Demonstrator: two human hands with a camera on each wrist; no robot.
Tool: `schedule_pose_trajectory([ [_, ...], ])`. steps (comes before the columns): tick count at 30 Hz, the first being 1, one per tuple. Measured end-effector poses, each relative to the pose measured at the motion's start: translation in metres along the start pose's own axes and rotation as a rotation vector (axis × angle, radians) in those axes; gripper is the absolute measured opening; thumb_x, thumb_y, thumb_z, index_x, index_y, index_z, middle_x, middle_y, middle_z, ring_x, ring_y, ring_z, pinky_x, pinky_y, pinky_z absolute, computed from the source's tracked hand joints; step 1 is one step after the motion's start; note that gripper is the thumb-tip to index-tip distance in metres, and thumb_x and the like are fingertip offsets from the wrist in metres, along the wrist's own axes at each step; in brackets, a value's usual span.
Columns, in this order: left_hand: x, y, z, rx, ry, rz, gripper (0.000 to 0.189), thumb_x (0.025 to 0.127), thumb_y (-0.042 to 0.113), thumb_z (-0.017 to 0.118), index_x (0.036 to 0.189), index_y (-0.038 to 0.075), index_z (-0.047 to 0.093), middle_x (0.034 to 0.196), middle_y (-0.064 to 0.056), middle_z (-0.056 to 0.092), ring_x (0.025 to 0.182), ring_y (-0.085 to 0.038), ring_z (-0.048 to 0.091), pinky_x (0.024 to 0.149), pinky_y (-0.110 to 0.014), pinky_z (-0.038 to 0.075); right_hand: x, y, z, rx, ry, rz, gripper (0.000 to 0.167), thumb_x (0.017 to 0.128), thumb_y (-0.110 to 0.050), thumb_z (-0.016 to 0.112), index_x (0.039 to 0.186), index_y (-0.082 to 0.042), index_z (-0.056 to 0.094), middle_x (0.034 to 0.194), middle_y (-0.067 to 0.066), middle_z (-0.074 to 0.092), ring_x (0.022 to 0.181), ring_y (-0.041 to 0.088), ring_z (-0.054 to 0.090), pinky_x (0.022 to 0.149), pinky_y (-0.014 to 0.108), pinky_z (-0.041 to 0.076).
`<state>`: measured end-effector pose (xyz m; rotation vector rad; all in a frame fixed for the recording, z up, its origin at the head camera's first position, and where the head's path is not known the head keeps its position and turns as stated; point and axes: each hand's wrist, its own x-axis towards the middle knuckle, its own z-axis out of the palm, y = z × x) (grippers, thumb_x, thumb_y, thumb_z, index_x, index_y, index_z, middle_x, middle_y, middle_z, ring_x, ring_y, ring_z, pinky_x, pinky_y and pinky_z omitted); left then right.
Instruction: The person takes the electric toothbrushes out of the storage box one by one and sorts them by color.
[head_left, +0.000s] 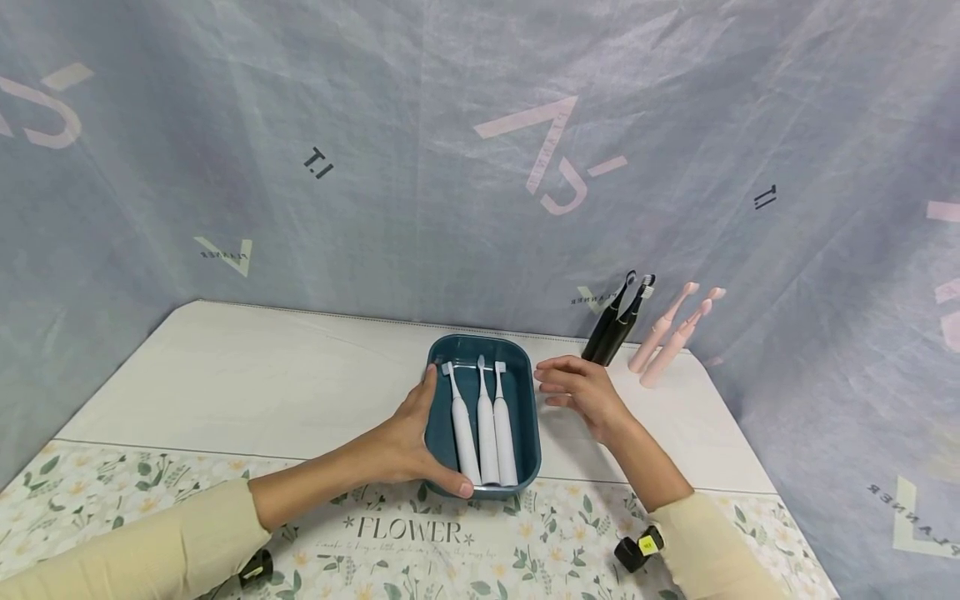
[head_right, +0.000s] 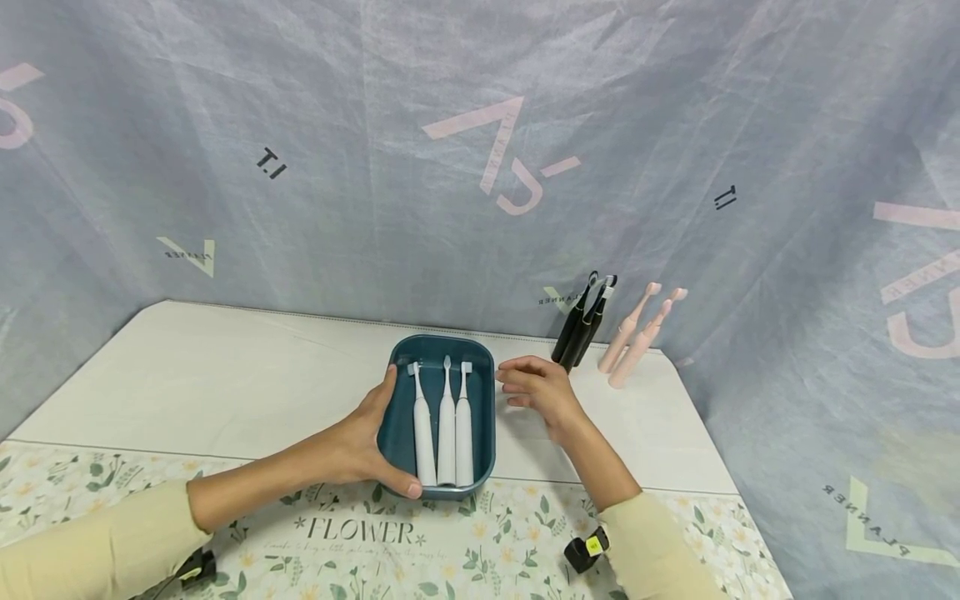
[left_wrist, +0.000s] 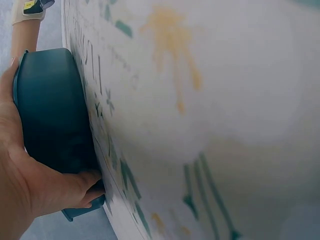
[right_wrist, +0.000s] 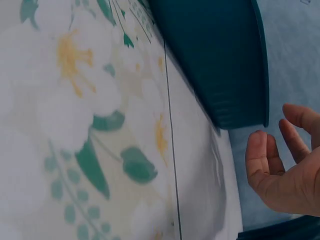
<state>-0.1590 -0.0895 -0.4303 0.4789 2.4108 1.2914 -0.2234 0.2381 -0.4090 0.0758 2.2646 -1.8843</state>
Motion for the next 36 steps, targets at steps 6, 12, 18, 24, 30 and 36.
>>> schedule_pose_trajectory([
  [6, 0.002, -0.001, 0.000, -0.028, 0.001, 0.005, 0.182, 0.061, 0.058, 0.112, 0.180, 0.022, -0.021, 0.190, -0.021, -0.011, 0.177, -0.048, 0.002, 0.136, -0.073, 0.026, 0.000, 0.000, 0.011, -0.028, -0.036, -0.028, 0.037, 0.107, -0.018, 0.078, 0.137, 0.003, 0.076, 0.116, -0.006, 0.082, 0.110, 0.016, 0.076, 0.097, 0.037, 0.067],
  [12, 0.002, 0.000, 0.000, -0.021, 0.001, -0.004, 0.182, 0.061, 0.059, 0.111, 0.181, 0.022, -0.021, 0.190, -0.021, -0.011, 0.177, -0.049, 0.004, 0.135, -0.074, 0.027, 0.000, -0.001, 0.019, -0.091, -0.033, -0.054, 0.041, 0.105, -0.023, 0.081, 0.137, 0.003, 0.076, 0.125, 0.000, 0.082, 0.120, 0.019, 0.075, 0.103, 0.042, 0.066],
  [18, 0.001, 0.001, 0.000, -0.011, -0.001, -0.014, 0.181, 0.062, 0.061, 0.111, 0.180, 0.023, -0.021, 0.190, -0.020, -0.012, 0.177, -0.048, 0.002, 0.136, -0.074, 0.027, -0.002, -0.001, 0.026, -0.146, -0.026, -0.077, 0.037, 0.104, -0.025, 0.083, 0.129, 0.001, 0.081, 0.135, 0.009, 0.079, 0.128, 0.024, 0.074, 0.110, 0.049, 0.063],
  [24, 0.001, 0.002, -0.001, -0.002, -0.007, -0.011, 0.180, 0.064, 0.060, 0.110, 0.180, 0.021, -0.023, 0.190, -0.023, -0.010, 0.176, -0.052, 0.005, 0.134, -0.076, 0.029, -0.004, -0.001, 0.029, -0.262, 0.000, -0.125, 0.033, 0.103, -0.027, 0.084, 0.125, -0.004, 0.085, 0.136, 0.011, 0.079, 0.121, 0.025, 0.076, 0.104, 0.046, 0.063],
  [30, 0.001, 0.001, -0.001, 0.002, -0.011, -0.019, 0.181, 0.063, 0.063, 0.109, 0.180, 0.022, -0.022, 0.190, -0.022, -0.011, 0.176, -0.051, 0.004, 0.134, -0.076, 0.028, -0.003, 0.001, 0.034, -0.410, 0.000, -0.175, 0.030, 0.100, -0.029, 0.087, 0.123, -0.011, 0.087, 0.151, 0.014, 0.069, 0.122, 0.034, 0.074, 0.098, 0.046, 0.061],
  [36, 0.001, 0.001, 0.000, 0.003, -0.011, -0.024, 0.181, 0.062, 0.064, 0.109, 0.180, 0.023, -0.022, 0.190, -0.020, -0.012, 0.177, -0.049, 0.003, 0.135, -0.074, 0.028, 0.001, 0.002, 0.040, -0.578, -0.015, -0.235, 0.038, 0.097, -0.033, 0.090, 0.127, -0.012, 0.086, 0.154, 0.021, 0.063, 0.101, 0.029, 0.062, 0.086, 0.042, 0.056],
])
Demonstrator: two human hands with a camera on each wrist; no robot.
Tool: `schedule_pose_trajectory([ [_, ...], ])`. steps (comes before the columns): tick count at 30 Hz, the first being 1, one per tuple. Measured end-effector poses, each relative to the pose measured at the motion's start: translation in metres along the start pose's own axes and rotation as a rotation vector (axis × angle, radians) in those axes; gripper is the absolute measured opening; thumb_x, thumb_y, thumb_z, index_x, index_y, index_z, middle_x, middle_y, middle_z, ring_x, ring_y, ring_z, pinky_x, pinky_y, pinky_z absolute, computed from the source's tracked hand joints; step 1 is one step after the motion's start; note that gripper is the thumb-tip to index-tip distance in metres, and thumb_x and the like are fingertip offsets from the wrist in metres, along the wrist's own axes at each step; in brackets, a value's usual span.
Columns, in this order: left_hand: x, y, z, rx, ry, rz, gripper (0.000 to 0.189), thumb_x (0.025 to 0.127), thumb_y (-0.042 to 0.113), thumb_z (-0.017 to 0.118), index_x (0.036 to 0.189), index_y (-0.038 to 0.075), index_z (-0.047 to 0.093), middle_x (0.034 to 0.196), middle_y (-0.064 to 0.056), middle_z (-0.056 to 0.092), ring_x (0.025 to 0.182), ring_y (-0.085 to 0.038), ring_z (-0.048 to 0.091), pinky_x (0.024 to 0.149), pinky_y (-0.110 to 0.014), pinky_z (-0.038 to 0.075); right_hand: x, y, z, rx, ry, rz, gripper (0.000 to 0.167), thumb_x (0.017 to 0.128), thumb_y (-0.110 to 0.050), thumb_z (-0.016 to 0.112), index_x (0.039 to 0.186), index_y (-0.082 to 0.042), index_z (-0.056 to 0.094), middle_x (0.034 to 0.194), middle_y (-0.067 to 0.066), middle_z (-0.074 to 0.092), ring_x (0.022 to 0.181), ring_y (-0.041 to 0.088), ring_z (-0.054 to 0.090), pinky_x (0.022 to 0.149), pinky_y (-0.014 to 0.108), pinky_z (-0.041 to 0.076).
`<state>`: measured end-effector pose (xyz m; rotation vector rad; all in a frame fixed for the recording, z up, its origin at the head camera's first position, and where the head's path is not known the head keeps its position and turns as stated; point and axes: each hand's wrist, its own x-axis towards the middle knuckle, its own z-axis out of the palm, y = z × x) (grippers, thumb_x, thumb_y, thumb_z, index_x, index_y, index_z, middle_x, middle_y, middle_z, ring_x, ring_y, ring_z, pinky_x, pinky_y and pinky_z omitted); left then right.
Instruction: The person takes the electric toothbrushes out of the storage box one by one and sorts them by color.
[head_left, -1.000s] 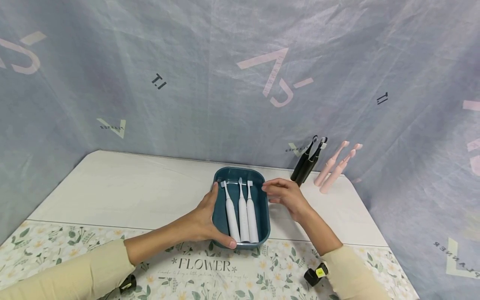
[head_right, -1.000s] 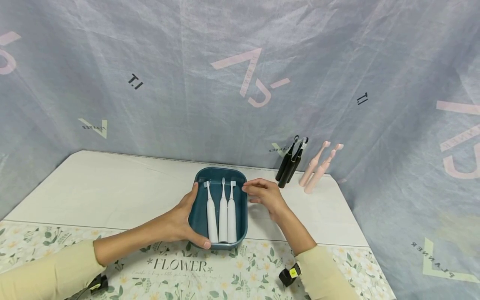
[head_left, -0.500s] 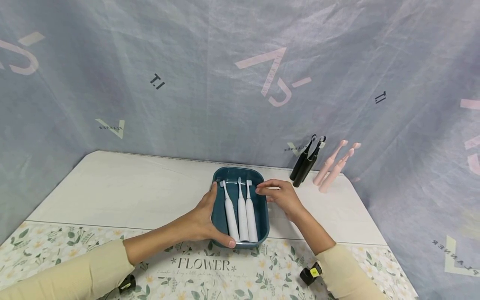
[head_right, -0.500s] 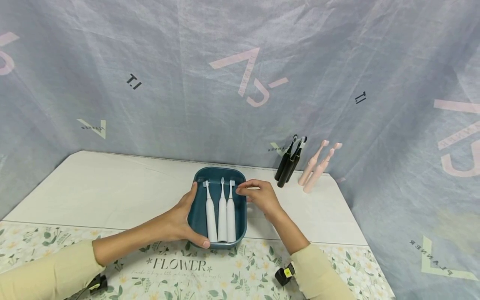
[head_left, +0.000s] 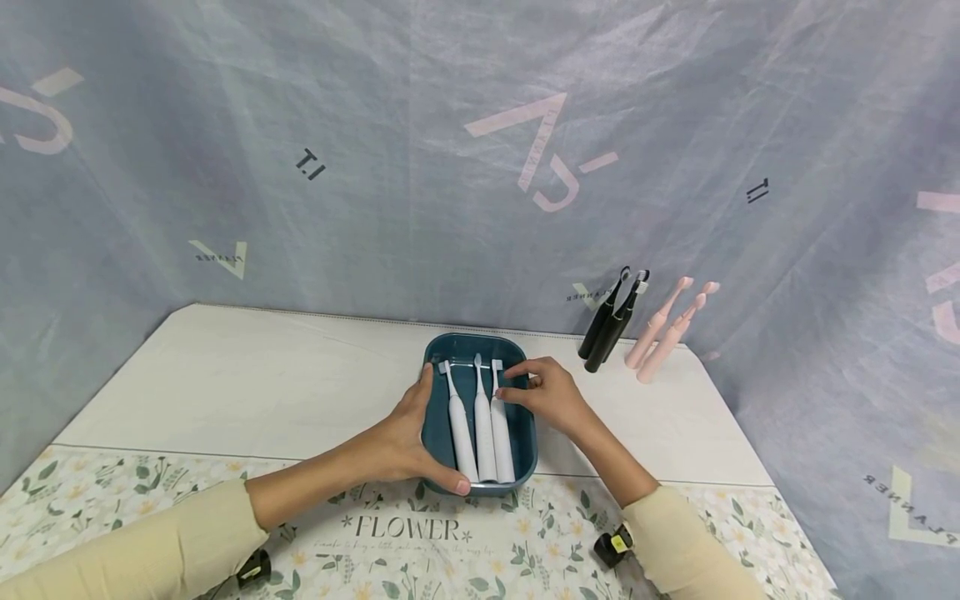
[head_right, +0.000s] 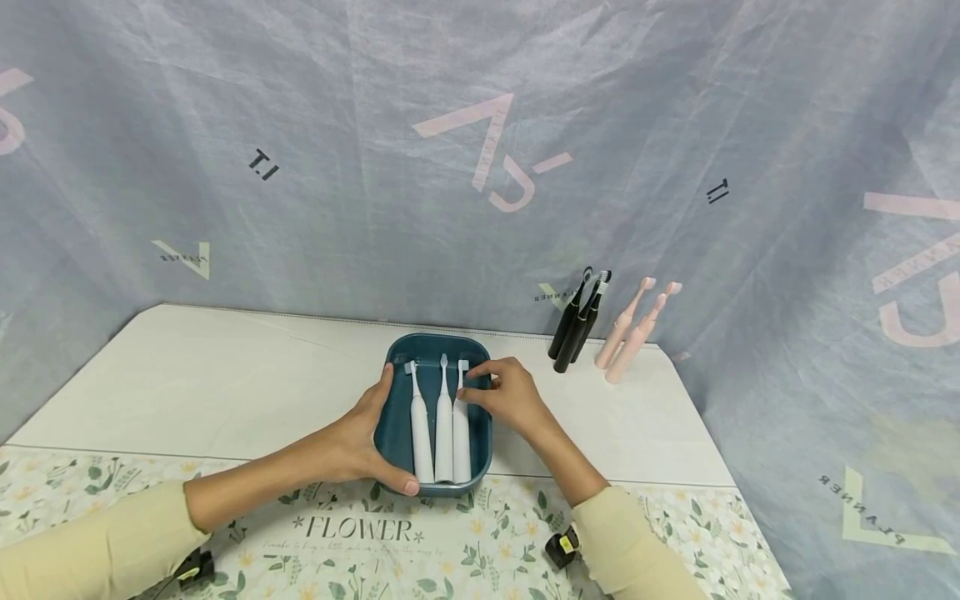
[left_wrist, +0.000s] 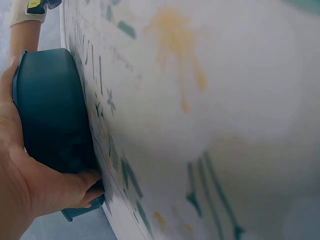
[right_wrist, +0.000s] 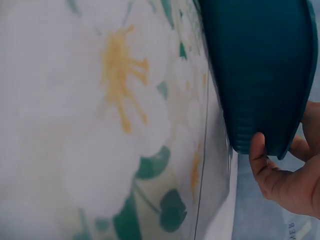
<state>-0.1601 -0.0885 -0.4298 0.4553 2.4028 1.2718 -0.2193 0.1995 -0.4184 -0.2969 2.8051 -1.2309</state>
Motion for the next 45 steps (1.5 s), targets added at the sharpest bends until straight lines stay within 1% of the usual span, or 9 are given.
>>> schedule_pose_trajectory([
  [4, 0.000, 0.000, 0.000, 0.002, 0.001, -0.003, 0.181, 0.062, 0.064, 0.109, 0.180, 0.023, -0.022, 0.190, -0.020, -0.012, 0.177, -0.048, 0.003, 0.135, -0.073, 0.028, 0.001, 0.001, 0.002, -0.061, -0.008, -0.012, 0.043, 0.096, -0.038, 0.090, 0.131, -0.013, 0.084, 0.149, 0.020, 0.063, 0.107, 0.028, 0.059, 0.092, 0.046, 0.055],
  [10, 0.000, 0.001, 0.000, 0.007, 0.003, -0.009, 0.181, 0.062, 0.065, 0.109, 0.180, 0.024, -0.022, 0.190, -0.021, -0.011, 0.177, -0.050, 0.004, 0.135, -0.074, 0.029, 0.001, -0.004, 0.003, -0.112, -0.024, -0.003, 0.047, 0.095, -0.038, 0.090, 0.132, -0.011, 0.083, 0.149, 0.021, 0.062, 0.106, 0.030, 0.060, 0.094, 0.052, 0.055],
  [16, 0.001, 0.002, -0.001, 0.004, -0.005, -0.015, 0.181, 0.063, 0.063, 0.109, 0.179, 0.024, -0.024, 0.190, -0.022, -0.011, 0.176, -0.051, 0.005, 0.134, -0.074, 0.029, 0.002, -0.012, 0.004, -0.161, -0.055, 0.027, 0.052, 0.093, -0.037, 0.092, 0.134, -0.008, 0.081, 0.156, 0.025, 0.057, 0.136, 0.042, 0.062, 0.116, 0.064, 0.054],
  [19, 0.001, 0.002, -0.001, 0.005, -0.009, -0.018, 0.181, 0.064, 0.062, 0.109, 0.179, 0.024, -0.025, 0.190, -0.023, -0.010, 0.176, -0.052, 0.006, 0.134, -0.075, 0.029, 0.004, -0.014, 0.006, -0.177, -0.077, 0.053, 0.056, 0.093, -0.037, 0.092, 0.138, -0.007, 0.078, 0.162, 0.028, 0.050, 0.144, 0.046, 0.058, 0.119, 0.066, 0.052],
  [23, 0.000, 0.002, -0.002, 0.011, -0.012, -0.022, 0.181, 0.064, 0.064, 0.108, 0.179, 0.024, -0.025, 0.190, -0.022, -0.010, 0.176, -0.052, 0.006, 0.134, -0.075, 0.029, 0.005, -0.015, 0.009, -0.187, -0.094, 0.082, 0.059, 0.092, -0.035, 0.092, 0.142, -0.007, 0.076, 0.167, 0.029, 0.044, 0.145, 0.045, 0.058, 0.118, 0.064, 0.053],
  [31, 0.001, 0.002, -0.001, 0.015, -0.001, -0.005, 0.181, 0.063, 0.063, 0.109, 0.180, 0.023, -0.024, 0.190, -0.022, -0.011, 0.177, -0.049, 0.005, 0.135, -0.073, 0.028, 0.007, -0.018, 0.013, -0.221, -0.115, 0.087, 0.067, 0.090, -0.033, 0.090, 0.147, -0.002, 0.072, 0.162, 0.030, 0.046, 0.141, 0.041, 0.057, 0.114, 0.059, 0.057],
  [34, 0.001, 0.001, 0.000, 0.010, 0.003, 0.002, 0.182, 0.062, 0.064, 0.109, 0.180, 0.022, -0.023, 0.190, -0.021, -0.011, 0.177, -0.048, 0.005, 0.136, -0.072, 0.028, 0.007, -0.020, 0.014, -0.236, -0.122, 0.091, 0.069, 0.089, -0.033, 0.090, 0.147, 0.000, 0.072, 0.160, 0.030, 0.048, 0.139, 0.039, 0.059, 0.112, 0.058, 0.059],
  [39, 0.001, 0.000, 0.000, 0.001, 0.006, 0.013, 0.182, 0.062, 0.063, 0.109, 0.180, 0.020, -0.023, 0.190, -0.022, -0.010, 0.177, -0.048, 0.005, 0.135, -0.072, 0.029, 0.008, -0.023, 0.015, -0.258, -0.146, 0.114, 0.071, 0.086, -0.035, 0.091, 0.146, -0.001, 0.073, 0.153, 0.027, 0.053, 0.126, 0.034, 0.065, 0.105, 0.054, 0.062],
  [45, 0.001, 0.000, 0.002, -0.015, 0.008, 0.027, 0.183, 0.062, 0.061, 0.110, 0.180, 0.020, -0.023, 0.190, -0.021, -0.010, 0.177, -0.048, 0.005, 0.135, -0.072, 0.029, 0.008, -0.021, 0.015, -0.263, -0.155, 0.143, 0.068, 0.087, -0.035, 0.092, 0.143, -0.001, 0.074, 0.159, 0.029, 0.049, 0.127, 0.035, 0.067, 0.103, 0.052, 0.062],
])
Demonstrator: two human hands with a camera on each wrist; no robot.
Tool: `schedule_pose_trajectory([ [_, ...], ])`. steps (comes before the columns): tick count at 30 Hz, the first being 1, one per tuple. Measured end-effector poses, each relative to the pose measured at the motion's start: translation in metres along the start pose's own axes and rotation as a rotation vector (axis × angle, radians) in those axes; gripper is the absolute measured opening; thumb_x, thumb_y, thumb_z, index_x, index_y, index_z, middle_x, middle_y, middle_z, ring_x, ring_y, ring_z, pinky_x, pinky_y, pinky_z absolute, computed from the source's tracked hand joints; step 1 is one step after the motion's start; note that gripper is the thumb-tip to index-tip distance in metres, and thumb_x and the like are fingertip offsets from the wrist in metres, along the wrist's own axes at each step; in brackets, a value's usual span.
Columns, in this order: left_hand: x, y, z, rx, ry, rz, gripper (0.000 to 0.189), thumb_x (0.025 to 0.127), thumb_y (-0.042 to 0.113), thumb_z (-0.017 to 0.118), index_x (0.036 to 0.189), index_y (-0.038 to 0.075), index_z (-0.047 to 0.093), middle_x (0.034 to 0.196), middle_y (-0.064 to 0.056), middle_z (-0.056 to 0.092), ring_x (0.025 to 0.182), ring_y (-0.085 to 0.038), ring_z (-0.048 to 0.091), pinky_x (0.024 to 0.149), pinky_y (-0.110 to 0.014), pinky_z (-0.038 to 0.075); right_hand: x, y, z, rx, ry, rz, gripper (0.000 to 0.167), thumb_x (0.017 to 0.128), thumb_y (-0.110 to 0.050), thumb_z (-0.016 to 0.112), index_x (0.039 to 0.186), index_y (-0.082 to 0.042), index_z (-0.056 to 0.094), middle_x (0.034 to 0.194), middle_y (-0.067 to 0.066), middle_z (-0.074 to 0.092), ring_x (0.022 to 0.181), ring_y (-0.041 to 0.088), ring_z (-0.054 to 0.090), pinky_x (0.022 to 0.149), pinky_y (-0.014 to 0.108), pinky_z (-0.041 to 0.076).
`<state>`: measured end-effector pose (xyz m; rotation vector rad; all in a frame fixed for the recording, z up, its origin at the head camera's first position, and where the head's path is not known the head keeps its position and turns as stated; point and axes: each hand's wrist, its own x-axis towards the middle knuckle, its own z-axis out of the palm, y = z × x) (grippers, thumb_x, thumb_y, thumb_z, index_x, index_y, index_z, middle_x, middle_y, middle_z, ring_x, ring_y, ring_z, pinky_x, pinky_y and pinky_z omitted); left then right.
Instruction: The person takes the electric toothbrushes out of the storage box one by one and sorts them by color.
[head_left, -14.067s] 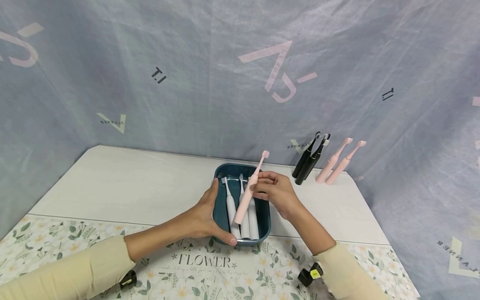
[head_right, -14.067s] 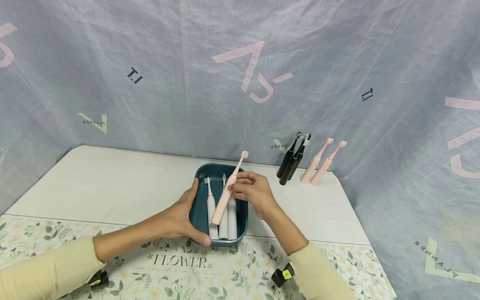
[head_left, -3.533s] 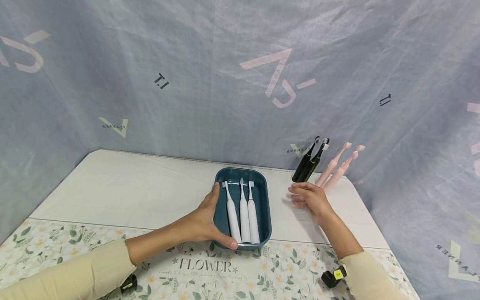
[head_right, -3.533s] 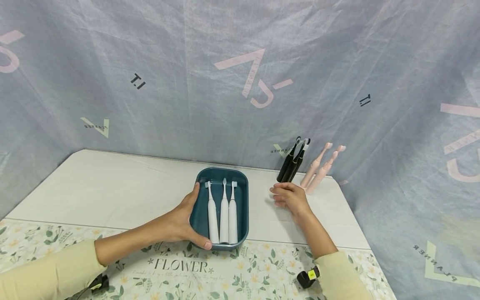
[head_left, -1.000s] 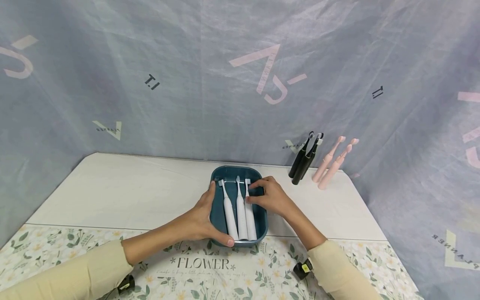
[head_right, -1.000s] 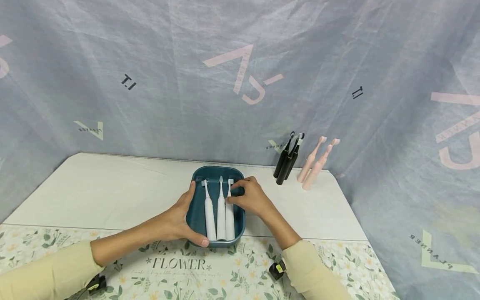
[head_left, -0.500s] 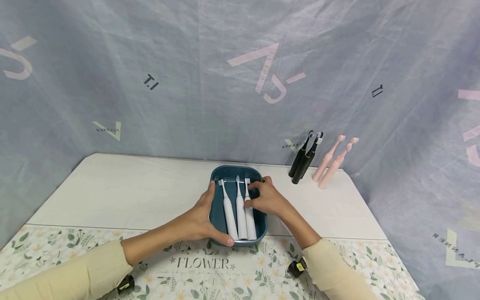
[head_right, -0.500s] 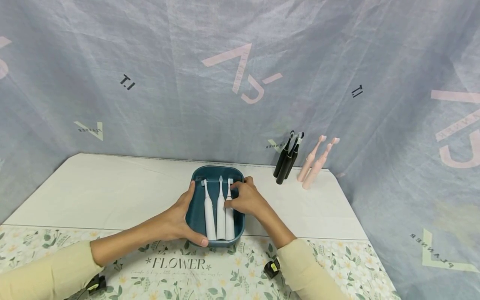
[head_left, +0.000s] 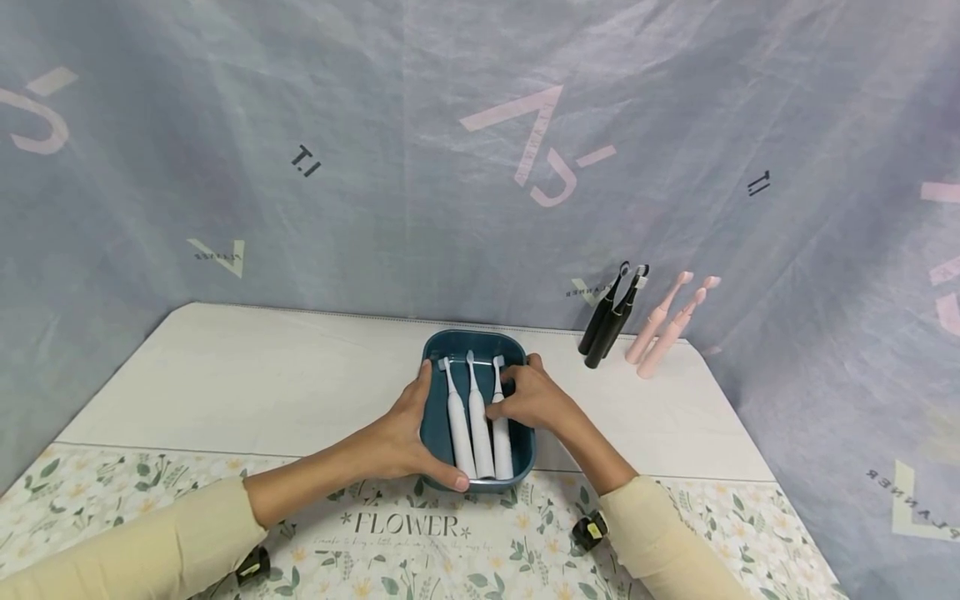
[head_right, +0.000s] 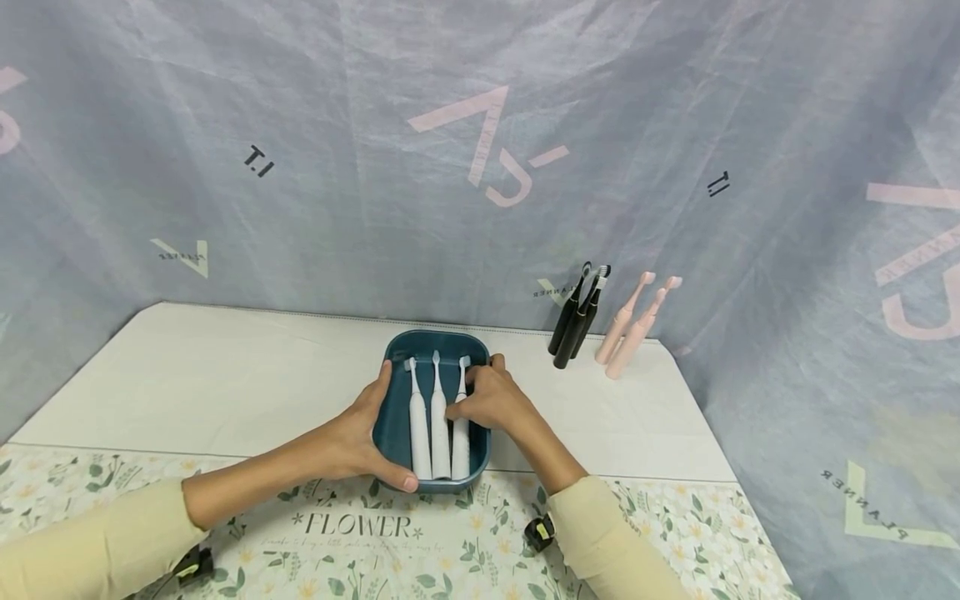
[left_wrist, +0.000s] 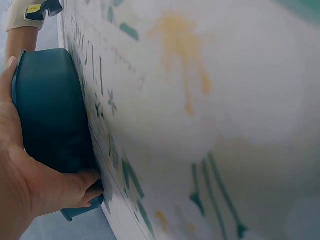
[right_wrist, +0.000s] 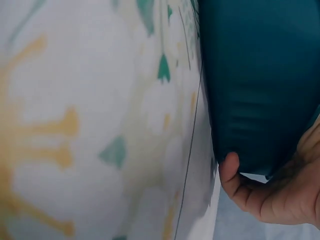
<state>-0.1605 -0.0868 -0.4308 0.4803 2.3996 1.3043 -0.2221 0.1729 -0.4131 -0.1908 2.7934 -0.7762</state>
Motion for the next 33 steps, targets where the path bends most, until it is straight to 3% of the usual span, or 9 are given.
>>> schedule_pose_trajectory([
  [12, -0.001, 0.002, -0.004, 0.003, -0.004, -0.023, 0.182, 0.063, 0.063, 0.110, 0.179, 0.023, -0.024, 0.190, -0.021, -0.012, 0.177, -0.049, 0.002, 0.135, -0.074, 0.028, 0.001, -0.001, 0.003, 0.108, 0.033, 0.025, 0.065, 0.088, -0.033, 0.093, 0.142, -0.004, 0.071, 0.166, 0.027, 0.044, 0.128, 0.036, 0.064, 0.109, 0.055, 0.059],
  [17, 0.000, 0.000, -0.003, -0.002, -0.008, -0.020, 0.182, 0.062, 0.063, 0.110, 0.179, 0.022, -0.024, 0.190, -0.021, -0.012, 0.177, -0.049, 0.002, 0.135, -0.074, 0.028, -0.002, 0.001, 0.005, 0.151, 0.074, -0.001, 0.064, 0.087, -0.032, 0.093, 0.141, -0.006, 0.072, 0.167, 0.029, 0.042, 0.138, 0.044, 0.059, 0.112, 0.061, 0.057],
  [22, 0.000, -0.001, -0.002, -0.003, -0.007, -0.020, 0.183, 0.062, 0.064, 0.109, 0.180, 0.022, -0.024, 0.190, -0.021, -0.012, 0.177, -0.049, 0.003, 0.135, -0.074, 0.028, -0.006, 0.006, 0.008, 0.199, 0.143, -0.044, 0.063, 0.086, -0.030, 0.092, 0.142, -0.007, 0.073, 0.177, 0.025, 0.032, 0.159, 0.049, 0.039, 0.116, 0.068, 0.053],
  [33, -0.001, 0.000, -0.001, -0.012, -0.005, -0.008, 0.183, 0.062, 0.063, 0.109, 0.179, 0.021, -0.024, 0.189, -0.024, -0.011, 0.176, -0.051, 0.005, 0.134, -0.075, 0.029, -0.013, 0.012, 0.006, 0.297, 0.238, -0.120, 0.058, 0.088, -0.025, 0.093, 0.140, -0.011, 0.074, 0.182, 0.012, 0.025, 0.160, 0.042, 0.032, 0.120, 0.070, 0.046],
])
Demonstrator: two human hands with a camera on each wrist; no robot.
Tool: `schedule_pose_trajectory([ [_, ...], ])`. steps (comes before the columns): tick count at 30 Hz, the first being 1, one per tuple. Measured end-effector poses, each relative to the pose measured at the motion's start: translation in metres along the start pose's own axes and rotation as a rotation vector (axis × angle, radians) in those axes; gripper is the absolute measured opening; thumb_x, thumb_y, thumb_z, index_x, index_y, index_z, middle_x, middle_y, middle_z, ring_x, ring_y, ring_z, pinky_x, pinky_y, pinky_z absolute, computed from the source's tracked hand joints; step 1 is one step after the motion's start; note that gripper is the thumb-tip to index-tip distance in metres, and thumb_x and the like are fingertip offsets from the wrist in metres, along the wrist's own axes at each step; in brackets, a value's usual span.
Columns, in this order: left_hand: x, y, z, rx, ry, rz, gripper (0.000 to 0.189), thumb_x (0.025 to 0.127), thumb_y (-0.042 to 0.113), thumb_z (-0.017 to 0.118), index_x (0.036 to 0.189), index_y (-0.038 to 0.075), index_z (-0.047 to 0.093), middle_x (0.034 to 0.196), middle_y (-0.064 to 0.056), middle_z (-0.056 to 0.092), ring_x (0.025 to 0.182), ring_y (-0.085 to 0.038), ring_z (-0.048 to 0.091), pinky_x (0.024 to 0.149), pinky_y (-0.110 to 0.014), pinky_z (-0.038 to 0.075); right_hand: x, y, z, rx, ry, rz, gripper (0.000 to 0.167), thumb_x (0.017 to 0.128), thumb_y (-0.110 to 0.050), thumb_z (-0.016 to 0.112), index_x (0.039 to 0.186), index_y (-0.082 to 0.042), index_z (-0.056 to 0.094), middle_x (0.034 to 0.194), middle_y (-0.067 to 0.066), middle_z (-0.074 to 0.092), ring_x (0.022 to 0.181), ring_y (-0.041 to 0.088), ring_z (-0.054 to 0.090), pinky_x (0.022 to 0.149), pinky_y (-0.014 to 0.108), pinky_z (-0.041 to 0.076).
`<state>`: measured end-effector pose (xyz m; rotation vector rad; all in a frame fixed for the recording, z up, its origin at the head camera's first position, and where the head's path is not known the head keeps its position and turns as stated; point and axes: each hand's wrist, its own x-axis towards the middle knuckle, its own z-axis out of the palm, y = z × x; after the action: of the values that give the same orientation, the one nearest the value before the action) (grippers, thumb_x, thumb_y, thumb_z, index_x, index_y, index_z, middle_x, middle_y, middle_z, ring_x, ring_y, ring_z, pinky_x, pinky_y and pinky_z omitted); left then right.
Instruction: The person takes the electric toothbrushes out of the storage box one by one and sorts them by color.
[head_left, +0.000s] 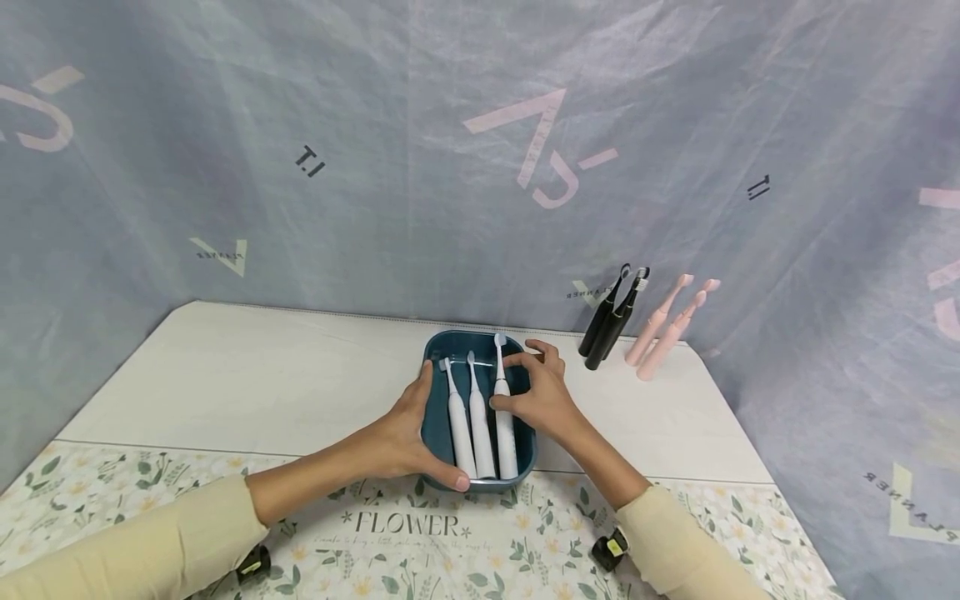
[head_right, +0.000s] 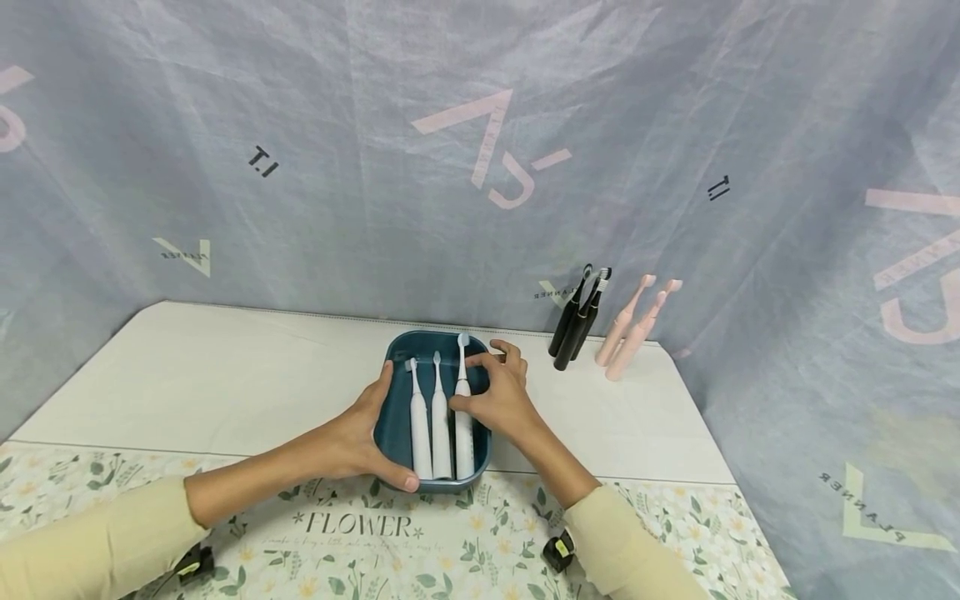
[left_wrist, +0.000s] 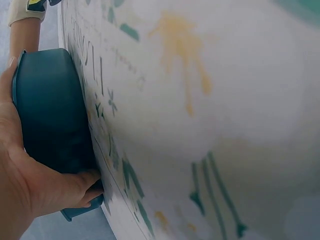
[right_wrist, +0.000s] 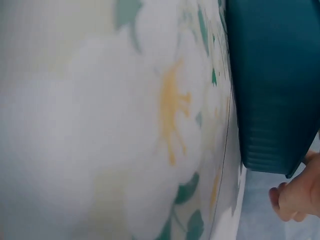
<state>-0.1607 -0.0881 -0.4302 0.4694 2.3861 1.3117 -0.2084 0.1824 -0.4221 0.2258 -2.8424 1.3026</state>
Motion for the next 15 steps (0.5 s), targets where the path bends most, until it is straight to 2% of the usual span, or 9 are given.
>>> schedule_pose_trajectory([
  [8, 0.000, 0.002, -0.001, -0.016, -0.006, 0.000, 0.182, 0.064, 0.061, 0.110, 0.179, 0.021, -0.026, 0.189, -0.024, -0.012, 0.176, -0.052, 0.003, 0.134, -0.076, 0.028, -0.002, -0.002, -0.011, -0.015, 0.000, -0.137, 0.063, 0.088, -0.025, 0.094, 0.145, -0.010, 0.071, 0.171, 0.010, 0.051, 0.159, 0.041, 0.036, 0.127, 0.072, 0.038],
  [11, 0.001, 0.002, -0.001, -0.027, -0.008, -0.003, 0.182, 0.063, 0.060, 0.110, 0.179, 0.022, -0.026, 0.189, -0.023, -0.012, 0.176, -0.051, 0.002, 0.135, -0.075, 0.027, -0.004, -0.003, -0.014, -0.018, -0.008, -0.145, 0.067, 0.090, -0.027, 0.093, 0.150, -0.014, 0.068, 0.166, 0.011, 0.057, 0.156, 0.041, 0.044, 0.126, 0.072, 0.041],
  [15, 0.001, 0.000, -0.001, -0.029, -0.009, -0.003, 0.183, 0.063, 0.060, 0.110, 0.178, 0.022, -0.026, 0.189, -0.023, -0.013, 0.176, -0.051, 0.001, 0.135, -0.075, 0.027, -0.006, -0.004, -0.015, 0.025, -0.020, -0.176, 0.069, 0.091, -0.024, 0.092, 0.153, -0.014, 0.065, 0.153, 0.013, 0.067, 0.144, 0.038, 0.060, 0.122, 0.065, 0.048],
])
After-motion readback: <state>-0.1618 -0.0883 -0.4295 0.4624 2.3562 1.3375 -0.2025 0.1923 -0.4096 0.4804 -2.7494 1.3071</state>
